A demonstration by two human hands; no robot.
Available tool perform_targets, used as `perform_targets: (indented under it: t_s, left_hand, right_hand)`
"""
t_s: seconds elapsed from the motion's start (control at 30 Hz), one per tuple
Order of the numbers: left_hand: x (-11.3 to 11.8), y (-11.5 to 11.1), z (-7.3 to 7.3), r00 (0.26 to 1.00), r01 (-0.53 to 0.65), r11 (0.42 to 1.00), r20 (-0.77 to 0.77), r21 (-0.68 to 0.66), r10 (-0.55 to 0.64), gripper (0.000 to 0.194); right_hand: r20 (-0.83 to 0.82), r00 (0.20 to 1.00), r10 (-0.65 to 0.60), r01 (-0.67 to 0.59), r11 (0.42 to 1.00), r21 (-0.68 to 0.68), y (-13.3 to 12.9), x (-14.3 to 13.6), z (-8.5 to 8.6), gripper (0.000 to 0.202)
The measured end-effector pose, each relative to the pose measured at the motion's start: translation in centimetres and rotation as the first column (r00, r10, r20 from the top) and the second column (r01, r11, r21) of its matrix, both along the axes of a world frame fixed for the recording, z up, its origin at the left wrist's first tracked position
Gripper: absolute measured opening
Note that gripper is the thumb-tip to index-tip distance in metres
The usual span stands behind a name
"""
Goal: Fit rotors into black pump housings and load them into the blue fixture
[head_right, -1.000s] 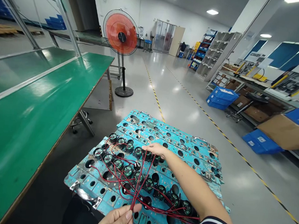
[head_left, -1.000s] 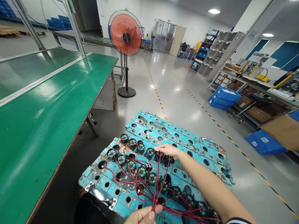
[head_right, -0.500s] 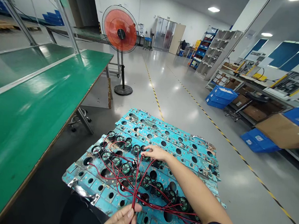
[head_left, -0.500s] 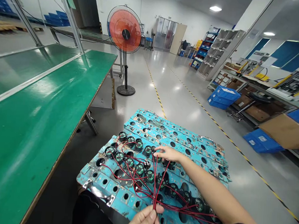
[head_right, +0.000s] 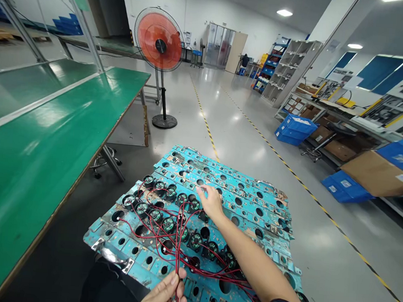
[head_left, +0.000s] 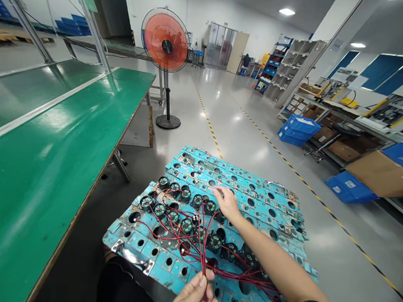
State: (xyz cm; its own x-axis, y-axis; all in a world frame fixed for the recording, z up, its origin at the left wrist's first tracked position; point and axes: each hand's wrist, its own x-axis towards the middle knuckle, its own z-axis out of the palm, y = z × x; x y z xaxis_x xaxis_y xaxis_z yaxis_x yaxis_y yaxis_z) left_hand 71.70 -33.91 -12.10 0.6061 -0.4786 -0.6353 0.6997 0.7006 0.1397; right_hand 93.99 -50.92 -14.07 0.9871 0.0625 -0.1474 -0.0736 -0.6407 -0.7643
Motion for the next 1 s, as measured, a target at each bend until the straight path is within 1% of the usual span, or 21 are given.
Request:
perform_targets:
  t_s: [0.07, 0.13, 0.17, 0.2, 0.23, 0.27, 0.33, 0.4, 0.43, 0.47, 0.5, 0.53, 0.57, 0.6, 0.63, 0.67, 0.7, 0.73, 0.77, 0.9, 1.0]
  left_hand:
    - [0.0, -0.1, -0.3, 0.999, -0.035, 0.999, -0.023, -0.028, 0.034, 0.039]
    - [0.0, -0.5, -0.5, 0.997, -0.064, 0.996, -0.042, -0.061, 0.062, 0.037]
    - [-0.1, -0.8, -0.6, 0.996, -0.075, 0.994, -0.050, -0.078, 0.072, 0.036]
    - [-0.1, -1.3, -0.7, 0.995, -0.082, 0.992, -0.059, -0.093, 0.076, 0.035]
    - [-0.1, -1.8, -0.8, 0.995, -0.085, 0.991, -0.069, -0.106, 0.077, 0.034]
    - [-0.1, -2.4, -0.8, 0.994, -0.086, 0.990, -0.079, -0.115, 0.078, 0.032]
    - [0.1, -3.6, -0.7, 0.993, -0.088, 0.990, -0.093, -0.114, 0.078, 0.030]
    - [0.5, -4.4, -0.3, 0.991, -0.099, 0.992, -0.093, -0.082, 0.091, 0.033]
    - [0.7, -4.7, -0.1, 0.991, -0.104, 0.993, -0.089, -0.062, 0.098, 0.036]
    - [0.9, -4.8, 0.1, 0.992, -0.098, 0.994, -0.082, -0.048, 0.094, 0.040]
    - [1.0, -4.8, 0.2, 0.994, -0.079, 0.996, -0.076, -0.039, 0.076, 0.046]
    - [0.9, -4.6, 0.3, 0.997, -0.047, 0.998, -0.068, -0.037, 0.045, 0.052]
    - [0.8, -4.3, 0.2, 0.998, -0.003, 0.999, -0.057, -0.043, 0.001, 0.057]
    - [0.5, -4.1, 0.0, 0.998, 0.046, 0.997, -0.039, -0.055, -0.048, 0.061]
    - [0.1, -3.7, -0.2, 0.995, 0.093, 0.993, -0.015, -0.068, -0.094, 0.062]
    - [-0.3, -3.4, -0.6, 0.991, 0.131, 0.988, 0.016, -0.077, -0.130, 0.062]
    - [-0.8, -3.1, -0.9, 0.987, 0.157, 0.984, 0.048, -0.081, -0.154, 0.060]
    - [-1.2, -2.9, -1.2, 0.984, 0.171, 0.982, 0.074, -0.080, -0.165, 0.058]
    - [-1.5, -2.6, -1.5, 0.982, 0.174, 0.982, 0.091, -0.072, -0.167, 0.056]
    - [-1.8, -1.9, -1.6, 0.985, 0.156, 0.987, 0.083, -0.031, -0.153, 0.050]
    - [-1.6, -1.7, -1.4, 0.987, 0.150, 0.989, 0.056, -0.001, -0.150, 0.056]
  right_hand:
    - [0.037, 0.996, -0.076, 0.075, 0.997, 0.007, -0.7, -1.9, 1.7, 0.065]
    - [-0.025, 0.999, -0.030, 0.032, 0.998, 0.062, -1.4, -5.1, 3.5, 0.067]
    - [-0.082, 0.996, 0.045, -0.035, 0.992, 0.118, -1.5, -7.1, 4.3, 0.065]
    - [-0.155, 0.973, 0.168, -0.131, 0.966, 0.223, -1.4, -9.2, 5.0, 0.061]
    - [-0.211, 0.937, 0.277, -0.202, 0.926, 0.319, -1.1, -11.2, 5.5, 0.057]
    - [-0.273, 0.895, 0.353, -0.228, 0.887, 0.402, -0.6, -13.1, 5.9, 0.054]
    - [-0.394, 0.830, 0.394, -0.155, 0.843, 0.516, 0.6, -15.6, 6.1, 0.051]
    - [-0.485, 0.804, 0.344, -0.030, 0.838, 0.545, 1.5, -16.2, 6.0, 0.052]
    - [-0.489, 0.812, 0.319, -0.009, 0.844, 0.537, 1.7, -15.7, 5.8, 0.051]
    - [-0.453, 0.839, 0.302, -0.034, 0.860, 0.510, 1.6, -15.0, 5.7, 0.050]
    - [-0.375, 0.879, 0.293, -0.103, 0.886, 0.451, 1.4, -13.9, 5.6, 0.047]
    - [-0.261, 0.918, 0.297, -0.200, 0.918, 0.344, 1.1, -12.8, 5.4, 0.043]
    - [-0.129, 0.935, 0.331, -0.310, 0.937, 0.162, 0.6, -11.6, 5.2, 0.039]
    - [-0.016, 0.918, 0.397, -0.397, 0.915, -0.069, 0.2, -10.5, 4.9, 0.036]
    - [0.048, 0.877, 0.478, -0.445, 0.845, -0.296, -0.2, -9.5, 4.5, 0.034]
    - [0.058, 0.831, 0.554, -0.465, 0.748, -0.474, -0.4, -8.8, 4.0, 0.034]
    - [0.028, 0.793, 0.609, -0.479, 0.650, -0.590, -0.6, -8.2, 3.4, 0.033]
    - [-0.016, 0.766, 0.643, -0.497, 0.577, -0.648, -0.7, -7.8, 2.8, 0.032]
    - [-0.055, 0.748, 0.661, -0.520, 0.534, -0.666, -0.7, -7.5, 2.2, 0.029]
    - [-0.184, 0.701, 0.689, -0.601, 0.431, -0.673, -0.9, -6.8, 0.3, 0.023]
    - [-0.278, 0.682, 0.677, -0.659, 0.402, -0.636, -1.6, -6.0, -0.1, 0.027]
